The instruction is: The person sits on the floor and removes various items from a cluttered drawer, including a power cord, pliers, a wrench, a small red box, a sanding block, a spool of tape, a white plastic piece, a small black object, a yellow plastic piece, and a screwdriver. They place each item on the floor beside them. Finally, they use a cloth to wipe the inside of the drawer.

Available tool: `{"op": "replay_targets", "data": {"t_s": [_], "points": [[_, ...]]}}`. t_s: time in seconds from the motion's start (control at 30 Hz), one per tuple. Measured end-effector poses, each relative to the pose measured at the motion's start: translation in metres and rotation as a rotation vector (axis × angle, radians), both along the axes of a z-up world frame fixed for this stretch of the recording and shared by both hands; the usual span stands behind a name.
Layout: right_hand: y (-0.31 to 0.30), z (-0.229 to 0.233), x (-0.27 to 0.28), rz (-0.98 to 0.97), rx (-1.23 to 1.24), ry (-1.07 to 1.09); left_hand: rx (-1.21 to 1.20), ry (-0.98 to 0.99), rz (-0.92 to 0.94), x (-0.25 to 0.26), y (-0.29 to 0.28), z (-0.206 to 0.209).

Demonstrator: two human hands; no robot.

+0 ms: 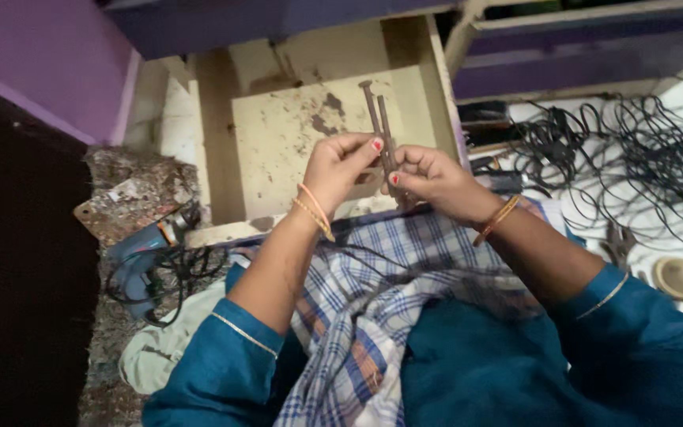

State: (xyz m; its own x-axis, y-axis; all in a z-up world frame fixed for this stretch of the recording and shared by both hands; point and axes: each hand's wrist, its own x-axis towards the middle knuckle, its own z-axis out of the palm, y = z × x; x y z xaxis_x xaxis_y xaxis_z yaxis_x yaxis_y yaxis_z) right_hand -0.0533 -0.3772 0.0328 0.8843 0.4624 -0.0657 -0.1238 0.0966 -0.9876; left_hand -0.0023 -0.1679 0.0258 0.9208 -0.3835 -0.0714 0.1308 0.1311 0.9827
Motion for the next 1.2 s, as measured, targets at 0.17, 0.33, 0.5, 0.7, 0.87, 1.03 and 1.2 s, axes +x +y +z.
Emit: {"op": "replay_targets", "data": {"t_s": [0.17,0.33,0.5,0.7,0.87,1.03,1.2], "points": [[-0.034,0.007,-0.023,-0.023,0.082,0.112,0.044,0.061,-0.041,-0.009,-0.036,0.019],[-0.064,0.017,-0.048,-0.038,0.199,0.164,0.044,0.122,-0.105,-0.022,-0.068,0.042],[-0.092,0.021,-0.069,-0.145,0.183,0.172,0.067,0.084,-0.191,-0.026,-0.104,0.043],[-0.128,0.015,-0.101,-0.243,0.132,0.112,0.065,0.03,-0.298,-0.034,-0.155,0.026],[-0.156,0.016,-0.127,-0.35,0.09,0.064,0.093,-0.024,-0.395,-0.049,-0.195,0.015],[-0.185,-0.003,-0.164,-0.423,0.171,0.07,0.154,-0.138,-0.544,-0.068,-0.228,0.009],[-0.2,-0.037,-0.201,-0.544,0.267,0.097,0.209,-0.13,-0.581,-0.103,-0.258,-0.001]]}}
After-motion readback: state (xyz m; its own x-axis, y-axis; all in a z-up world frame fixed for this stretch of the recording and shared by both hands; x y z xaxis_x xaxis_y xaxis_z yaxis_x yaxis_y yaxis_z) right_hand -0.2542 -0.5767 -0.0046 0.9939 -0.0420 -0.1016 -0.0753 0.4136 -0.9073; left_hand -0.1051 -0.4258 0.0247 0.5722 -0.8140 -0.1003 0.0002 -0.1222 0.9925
